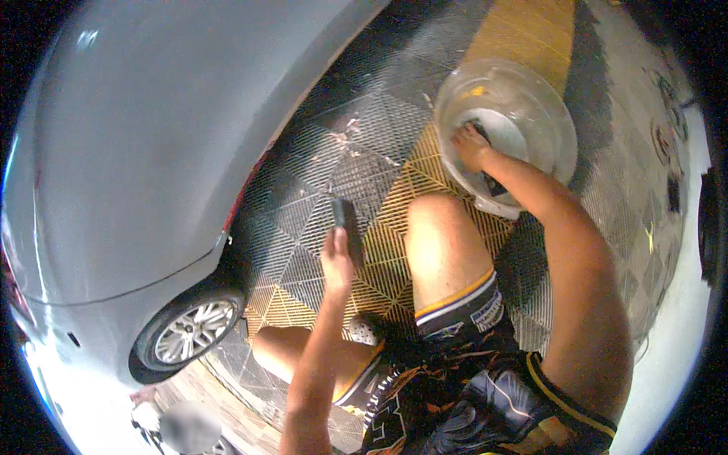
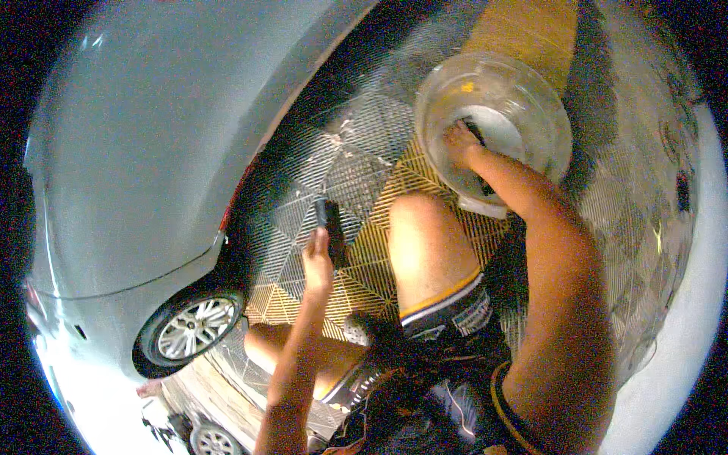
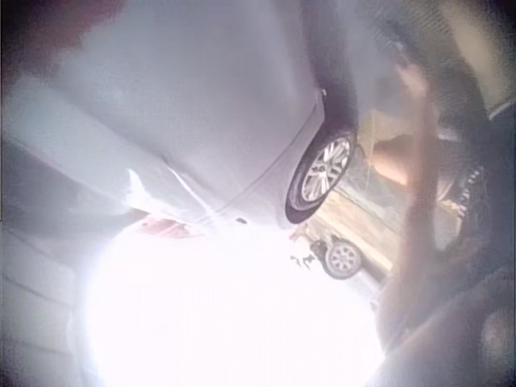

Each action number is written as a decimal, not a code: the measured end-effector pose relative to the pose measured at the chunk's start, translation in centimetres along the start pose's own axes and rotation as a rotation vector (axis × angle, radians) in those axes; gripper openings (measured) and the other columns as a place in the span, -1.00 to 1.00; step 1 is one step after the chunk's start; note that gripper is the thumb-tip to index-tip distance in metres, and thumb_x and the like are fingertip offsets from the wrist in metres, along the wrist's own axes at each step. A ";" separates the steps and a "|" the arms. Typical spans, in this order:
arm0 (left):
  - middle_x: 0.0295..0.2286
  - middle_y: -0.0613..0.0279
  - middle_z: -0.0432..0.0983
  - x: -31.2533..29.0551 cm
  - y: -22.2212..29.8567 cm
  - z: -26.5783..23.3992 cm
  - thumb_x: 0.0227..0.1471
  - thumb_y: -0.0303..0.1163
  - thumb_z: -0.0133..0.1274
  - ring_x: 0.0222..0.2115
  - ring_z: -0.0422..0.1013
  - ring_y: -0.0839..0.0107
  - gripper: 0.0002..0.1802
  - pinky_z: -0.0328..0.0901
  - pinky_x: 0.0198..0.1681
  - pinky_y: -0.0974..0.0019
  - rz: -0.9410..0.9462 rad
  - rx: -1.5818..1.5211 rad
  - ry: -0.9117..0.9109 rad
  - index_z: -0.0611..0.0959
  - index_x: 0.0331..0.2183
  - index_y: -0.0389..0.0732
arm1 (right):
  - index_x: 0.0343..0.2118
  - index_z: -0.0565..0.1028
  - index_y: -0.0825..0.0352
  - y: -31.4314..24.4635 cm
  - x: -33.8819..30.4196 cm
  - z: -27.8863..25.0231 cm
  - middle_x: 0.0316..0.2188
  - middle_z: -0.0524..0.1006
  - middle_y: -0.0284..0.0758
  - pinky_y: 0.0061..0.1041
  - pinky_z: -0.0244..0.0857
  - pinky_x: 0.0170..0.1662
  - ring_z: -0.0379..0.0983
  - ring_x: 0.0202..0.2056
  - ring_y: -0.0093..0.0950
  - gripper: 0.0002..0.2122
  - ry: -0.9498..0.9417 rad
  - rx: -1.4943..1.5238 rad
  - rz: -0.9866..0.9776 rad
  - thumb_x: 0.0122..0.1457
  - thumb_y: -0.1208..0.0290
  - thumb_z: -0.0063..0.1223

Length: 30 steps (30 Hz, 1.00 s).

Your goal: The person sands the front fender of a red car using a blue sanding block. They repeatedly dip the block into a bucket of water and continue sanding the surface, moving around the fender to cover different areas.

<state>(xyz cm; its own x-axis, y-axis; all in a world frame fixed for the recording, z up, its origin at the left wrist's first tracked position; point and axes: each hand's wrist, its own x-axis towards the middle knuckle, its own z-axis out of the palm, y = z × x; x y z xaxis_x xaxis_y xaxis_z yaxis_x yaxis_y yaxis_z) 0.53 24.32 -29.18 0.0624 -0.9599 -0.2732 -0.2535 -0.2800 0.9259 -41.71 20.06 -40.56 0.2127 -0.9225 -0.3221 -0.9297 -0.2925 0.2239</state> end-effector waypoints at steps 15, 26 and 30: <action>-0.26 0.19 0.55 -4.3 -0.3 -2.2 0.33 -0.14 -0.02 -0.27 0.43 0.40 -0.52 0.32 -0.10 0.33 -0.187 -0.124 0.032 0.51 -0.02 -0.43 | 0.34 0.17 0.22 9.5 -6.7 -3.9 0.22 0.34 -0.20 -0.04 0.46 0.01 0.33 0.18 -0.20 -0.21 -0.216 1.754 0.495 0.07 0.31 0.36; -0.39 0.26 0.53 1.5 15.9 11.6 0.36 -0.13 -0.12 -0.45 0.47 0.46 -0.60 0.41 -0.37 0.36 0.192 -0.076 -0.268 0.52 -0.09 -0.30 | 0.37 0.08 0.36 12.1 -13.1 -6.4 0.23 0.32 -0.14 -0.11 0.36 0.12 0.34 0.17 -0.23 -0.16 0.313 2.198 0.529 0.13 0.18 0.33; -0.30 0.35 0.49 0.6 17.2 16.0 0.35 -0.19 -0.06 -0.33 0.31 0.58 -0.57 0.23 -0.22 0.45 0.231 -0.140 -0.327 0.53 0.02 -0.35 | 0.35 0.10 0.41 11.5 -12.6 -7.1 0.22 0.35 -0.17 -0.24 0.32 0.15 0.40 0.14 -0.33 -0.24 0.299 2.257 0.539 0.22 0.21 0.25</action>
<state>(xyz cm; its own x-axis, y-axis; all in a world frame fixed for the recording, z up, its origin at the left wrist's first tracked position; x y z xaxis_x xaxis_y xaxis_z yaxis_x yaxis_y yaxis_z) -19.23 19.11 -17.55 -0.2958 -0.9497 -0.1023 -0.0903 -0.0788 0.9928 -52.93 26.51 -27.38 -0.2461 -0.8519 -0.4623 0.4063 0.3424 -0.8472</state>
